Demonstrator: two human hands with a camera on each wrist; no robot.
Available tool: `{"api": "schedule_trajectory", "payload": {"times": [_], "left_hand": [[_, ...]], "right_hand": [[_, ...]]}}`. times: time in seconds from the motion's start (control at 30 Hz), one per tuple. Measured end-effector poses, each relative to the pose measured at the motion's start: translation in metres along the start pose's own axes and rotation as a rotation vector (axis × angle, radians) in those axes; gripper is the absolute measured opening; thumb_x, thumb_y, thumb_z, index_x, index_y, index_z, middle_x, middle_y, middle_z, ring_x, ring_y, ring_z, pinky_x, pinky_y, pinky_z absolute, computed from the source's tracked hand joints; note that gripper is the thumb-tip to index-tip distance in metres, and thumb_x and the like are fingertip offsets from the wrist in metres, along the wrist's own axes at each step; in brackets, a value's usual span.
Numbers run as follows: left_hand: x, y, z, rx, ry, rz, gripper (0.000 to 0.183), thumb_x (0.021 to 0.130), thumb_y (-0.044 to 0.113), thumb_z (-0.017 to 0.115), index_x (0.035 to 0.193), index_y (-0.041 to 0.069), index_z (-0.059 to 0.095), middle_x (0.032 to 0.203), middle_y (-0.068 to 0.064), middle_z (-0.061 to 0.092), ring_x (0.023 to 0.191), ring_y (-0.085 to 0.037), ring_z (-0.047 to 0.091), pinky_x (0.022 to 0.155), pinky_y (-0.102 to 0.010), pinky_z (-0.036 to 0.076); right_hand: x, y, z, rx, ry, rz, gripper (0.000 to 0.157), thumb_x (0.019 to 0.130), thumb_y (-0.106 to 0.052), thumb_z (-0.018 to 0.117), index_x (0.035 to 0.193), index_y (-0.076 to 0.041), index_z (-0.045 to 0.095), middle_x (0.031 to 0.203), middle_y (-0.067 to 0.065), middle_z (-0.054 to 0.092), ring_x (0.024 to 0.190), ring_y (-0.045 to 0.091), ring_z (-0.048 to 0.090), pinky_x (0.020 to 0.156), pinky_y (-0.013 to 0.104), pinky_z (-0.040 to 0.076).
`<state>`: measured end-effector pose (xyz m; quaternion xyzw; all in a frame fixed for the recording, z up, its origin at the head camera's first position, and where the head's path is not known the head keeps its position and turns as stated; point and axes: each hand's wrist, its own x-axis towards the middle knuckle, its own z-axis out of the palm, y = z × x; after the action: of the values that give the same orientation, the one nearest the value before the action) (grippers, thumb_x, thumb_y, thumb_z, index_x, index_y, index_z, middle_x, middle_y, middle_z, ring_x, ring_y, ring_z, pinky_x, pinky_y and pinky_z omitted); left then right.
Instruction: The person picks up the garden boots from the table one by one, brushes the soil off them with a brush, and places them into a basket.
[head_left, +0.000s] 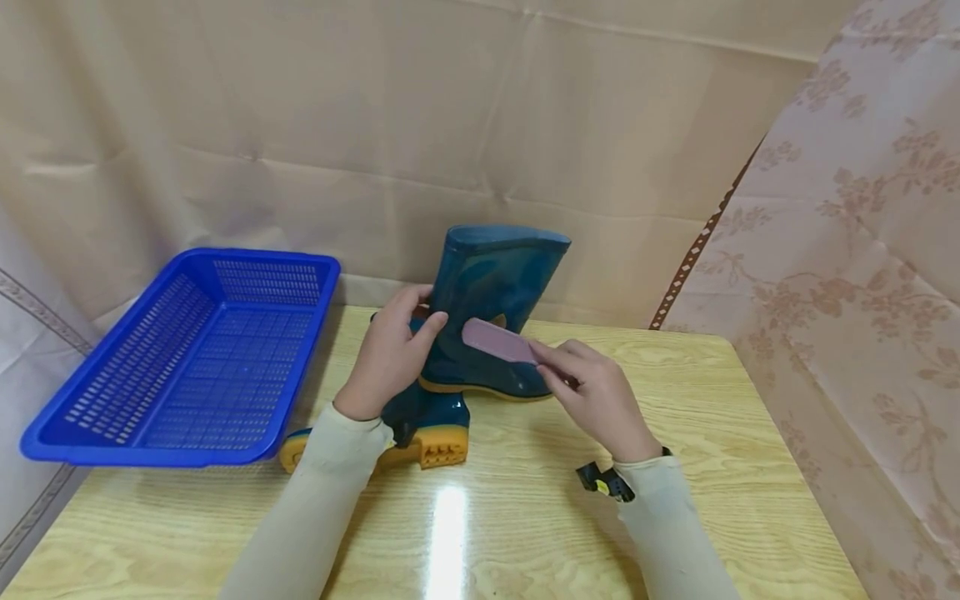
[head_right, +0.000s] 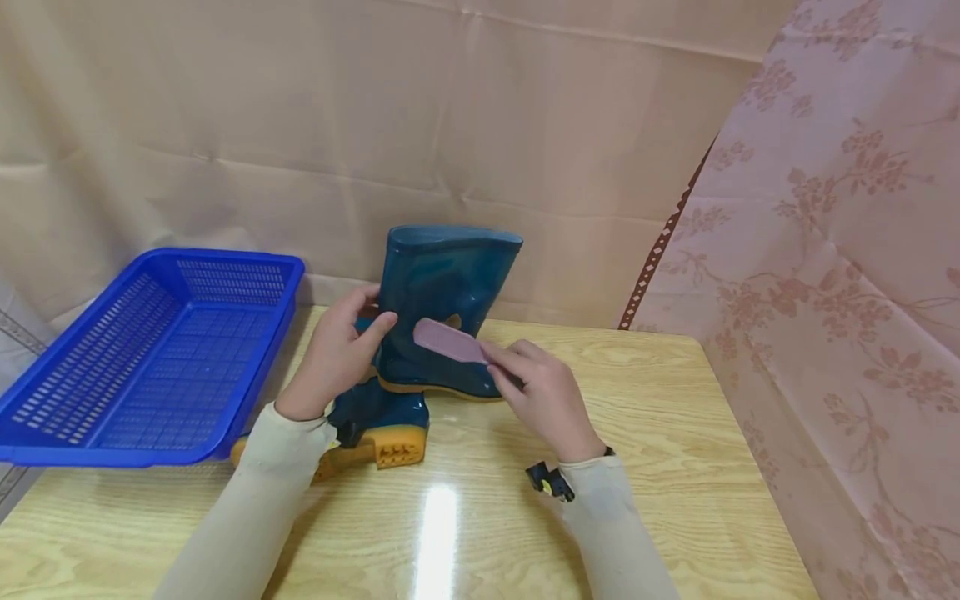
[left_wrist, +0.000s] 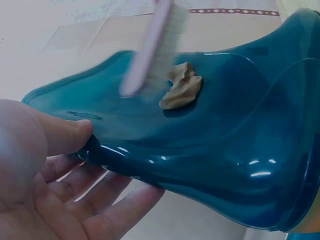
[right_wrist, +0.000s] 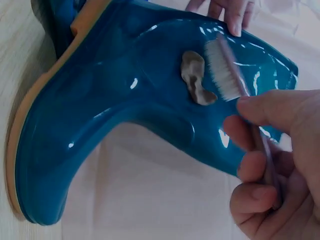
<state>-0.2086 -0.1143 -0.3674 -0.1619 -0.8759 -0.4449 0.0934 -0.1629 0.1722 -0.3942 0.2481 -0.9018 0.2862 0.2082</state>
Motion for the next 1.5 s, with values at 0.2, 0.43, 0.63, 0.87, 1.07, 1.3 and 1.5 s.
{"api": "schedule_trajectory", "payload": {"times": [0.2, 0.43, 0.63, 0.87, 1.07, 1.3, 1.5], "left_hand": [[-0.0013, 0.0008, -0.0004, -0.015, 0.004, 0.068, 0.040, 0.107, 0.022, 0.060, 0.144, 0.007, 0.054, 0.132, -0.011, 0.062, 0.116, -0.028, 0.060, 0.091, -0.048, 0.055], [-0.0001, 0.0004, 0.0000, -0.007, -0.004, 0.038, 0.042, 0.107, 0.023, 0.059, 0.145, 0.007, 0.052, 0.137, -0.013, 0.060, 0.120, -0.029, 0.059, 0.095, -0.050, 0.054], [0.0016, -0.0029, 0.0009, -0.002, -0.004, 0.017, 0.044, 0.107, 0.025, 0.059, 0.147, 0.007, 0.051, 0.138, -0.012, 0.059, 0.122, -0.030, 0.059, 0.096, -0.050, 0.054], [0.0003, -0.0021, 0.0004, -0.021, -0.006, 0.025, 0.044, 0.107, 0.025, 0.059, 0.146, 0.007, 0.052, 0.137, -0.012, 0.059, 0.122, -0.029, 0.059, 0.096, -0.050, 0.054], [0.0007, -0.0005, 0.0015, -0.041, -0.008, 0.099, 0.036, 0.106, 0.025, 0.061, 0.139, 0.012, 0.059, 0.131, -0.007, 0.064, 0.115, -0.024, 0.061, 0.093, -0.046, 0.055], [0.0006, -0.0023, 0.0037, -0.029, -0.003, 0.065, 0.040, 0.106, 0.026, 0.060, 0.142, 0.009, 0.056, 0.134, -0.010, 0.063, 0.119, -0.027, 0.061, 0.098, -0.050, 0.054], [0.0013, -0.0037, 0.0033, -0.033, 0.012, 0.045, 0.040, 0.107, 0.026, 0.059, 0.142, 0.008, 0.056, 0.133, -0.011, 0.063, 0.119, -0.028, 0.060, 0.096, -0.050, 0.053]], "right_hand": [[0.0007, -0.0019, 0.0024, 0.025, 0.041, -0.007, 0.037, 0.097, -0.010, 0.073, 0.134, -0.015, 0.071, 0.094, -0.002, 0.069, 0.066, 0.008, 0.048, 0.053, 0.023, 0.039], [-0.0004, -0.0022, -0.0019, 0.014, -0.062, 0.106, 0.035, 0.100, -0.013, 0.070, 0.135, -0.016, 0.070, 0.087, -0.003, 0.066, 0.064, 0.011, 0.046, 0.053, 0.026, 0.038], [-0.0002, -0.0009, -0.0044, -0.010, -0.127, 0.161, 0.037, 0.100, -0.014, 0.070, 0.137, -0.017, 0.069, 0.086, -0.002, 0.064, 0.065, 0.012, 0.047, 0.054, 0.027, 0.038], [0.0000, -0.0009, -0.0031, -0.009, -0.056, 0.044, 0.036, 0.098, -0.014, 0.073, 0.134, -0.018, 0.071, 0.087, -0.005, 0.064, 0.064, 0.009, 0.046, 0.053, 0.025, 0.039], [0.0024, -0.0053, 0.0016, 0.011, 0.001, -0.058, 0.037, 0.095, -0.010, 0.075, 0.131, -0.015, 0.073, 0.091, -0.004, 0.068, 0.069, 0.007, 0.050, 0.055, 0.023, 0.043], [0.0009, -0.0048, 0.0002, -0.030, -0.059, 0.034, 0.037, 0.098, -0.013, 0.073, 0.135, -0.018, 0.071, 0.086, -0.004, 0.065, 0.064, 0.009, 0.046, 0.053, 0.025, 0.038], [0.0006, -0.0037, -0.0013, -0.021, -0.083, 0.081, 0.037, 0.099, -0.013, 0.072, 0.135, -0.019, 0.070, 0.088, -0.003, 0.067, 0.064, 0.010, 0.047, 0.054, 0.026, 0.039]]}}
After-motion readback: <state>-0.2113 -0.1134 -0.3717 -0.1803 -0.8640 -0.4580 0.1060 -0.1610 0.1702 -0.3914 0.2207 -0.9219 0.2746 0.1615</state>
